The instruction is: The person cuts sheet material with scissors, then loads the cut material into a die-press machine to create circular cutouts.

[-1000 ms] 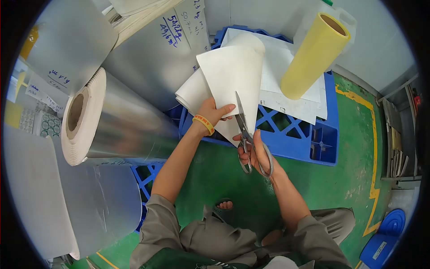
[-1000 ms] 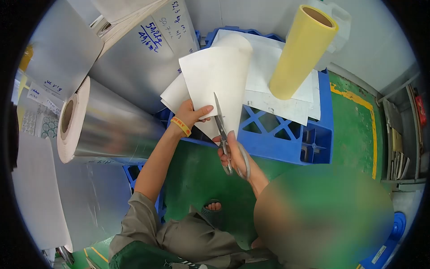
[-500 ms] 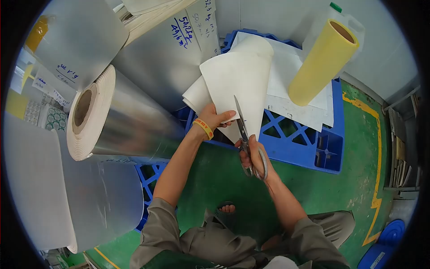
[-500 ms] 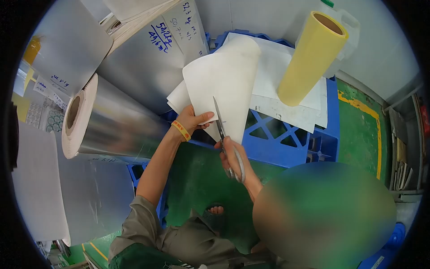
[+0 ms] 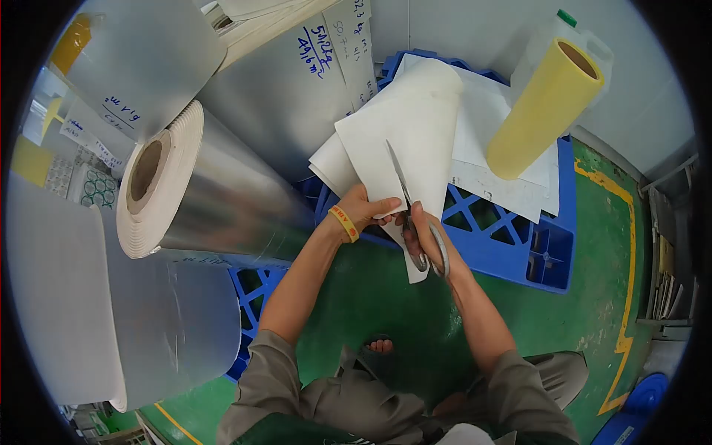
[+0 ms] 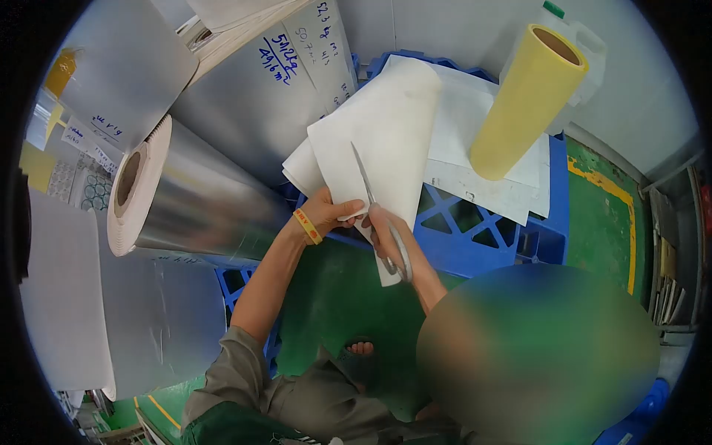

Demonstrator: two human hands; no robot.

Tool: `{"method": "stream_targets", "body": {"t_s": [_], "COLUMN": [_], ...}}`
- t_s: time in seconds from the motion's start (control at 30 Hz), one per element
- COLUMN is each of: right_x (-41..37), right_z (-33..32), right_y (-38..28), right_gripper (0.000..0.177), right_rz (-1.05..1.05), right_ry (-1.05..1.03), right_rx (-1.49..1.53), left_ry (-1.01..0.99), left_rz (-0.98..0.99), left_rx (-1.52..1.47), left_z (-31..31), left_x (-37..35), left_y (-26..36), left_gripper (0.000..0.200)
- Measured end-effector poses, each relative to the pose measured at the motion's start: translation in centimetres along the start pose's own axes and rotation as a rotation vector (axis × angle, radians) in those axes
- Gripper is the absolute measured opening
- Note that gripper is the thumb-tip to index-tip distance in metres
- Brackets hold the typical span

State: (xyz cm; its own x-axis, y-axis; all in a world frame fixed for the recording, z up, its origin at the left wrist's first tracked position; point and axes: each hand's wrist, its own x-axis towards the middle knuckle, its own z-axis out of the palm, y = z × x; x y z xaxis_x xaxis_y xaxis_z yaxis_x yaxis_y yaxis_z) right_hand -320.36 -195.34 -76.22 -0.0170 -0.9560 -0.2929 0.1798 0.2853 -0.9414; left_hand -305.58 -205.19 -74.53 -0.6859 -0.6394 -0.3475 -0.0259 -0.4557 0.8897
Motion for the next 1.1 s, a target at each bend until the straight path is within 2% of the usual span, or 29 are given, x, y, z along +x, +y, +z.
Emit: {"method": "stream_targets", "body": {"t_s": [0.07, 0.17, 0.27, 0.3, 0.43, 0.57, 0.67, 0.7, 0.8, 0.9, 0.97, 1.1], "right_x": [-0.5, -0.3, -0.1, -0.2, 0.1, 2.2, 2.9, 2.5, 2.5, 5.1, 5.4, 5.2], "right_z": [-0.9, -0.8, -0.5, -0.3, 0.1, -0.6, -0.8, -0.7, -0.6, 0.0, -0.6, -1.1], "right_y": [-1.1, -1.4, -1.8, -1.9, -1.3, -1.1, -1.8, -2.3, -3.1, -1.2, -2.1, -3.5], "right_gripper": [0.063, 0.06, 0.056, 0.055, 0.055, 0.056, 0.056, 0.056, 0.062, 0.071, 0.078, 0.079], "right_rz": [0.044, 0.015, -0.007, -0.015, -0.059, 0.0, 0.045, 0.009, 0.107, -0.089, 0.009, 0.077], "right_ry": [-0.056, -0.003, 0.036, 0.048, 0.065, 0.033, -0.002, -0.005, -0.017, 0.108, 0.021, 0.026], "right_rx": [-0.13, -0.174, -0.183, -0.187, -0.181, -0.044, -0.035, -0.114, -0.214, -0.109, -0.063, -0.263], "left_ry": [0.03, 0.084, 0.449, 0.479, 0.546, 0.489, 0.456, 0.45, 0.437, 0.337, 0.317, 0.298], "left_rz": [-0.017, -0.002, 0.146, 0.205, 0.437, 0.446, 0.438, 0.394, 0.365, 0.332, 0.35, 0.312], "left_rx": [0.027, 0.163, -0.144, -0.224, -0.109, 0.016, -0.034, -0.065, -0.087, -0.007, -0.071, -0.078], "left_z": [-0.6, -0.4, 0.1, -0.2, -0.8, 0.1, -0.4, -0.5, -0.8, -0.5, -0.5, -0.5], "left_x": [-0.1, -0.5, 1.2, 1.8, 4.8, 4.8, 4.5, 4.4, 4.2, 3.6, 3.5, 3.6], "left_y": [-0.7, -0.5, 0.2, 0.9, 0.7, 0.4, 0.4, 0.4, 0.3, 0.1, -0.2, -0.3], "left_gripper": [0.025, 0.034, 0.038, 0.038, 0.026, 0.023, 0.027, 0.028, 0.028, 0.028, 0.029, 0.03]}}
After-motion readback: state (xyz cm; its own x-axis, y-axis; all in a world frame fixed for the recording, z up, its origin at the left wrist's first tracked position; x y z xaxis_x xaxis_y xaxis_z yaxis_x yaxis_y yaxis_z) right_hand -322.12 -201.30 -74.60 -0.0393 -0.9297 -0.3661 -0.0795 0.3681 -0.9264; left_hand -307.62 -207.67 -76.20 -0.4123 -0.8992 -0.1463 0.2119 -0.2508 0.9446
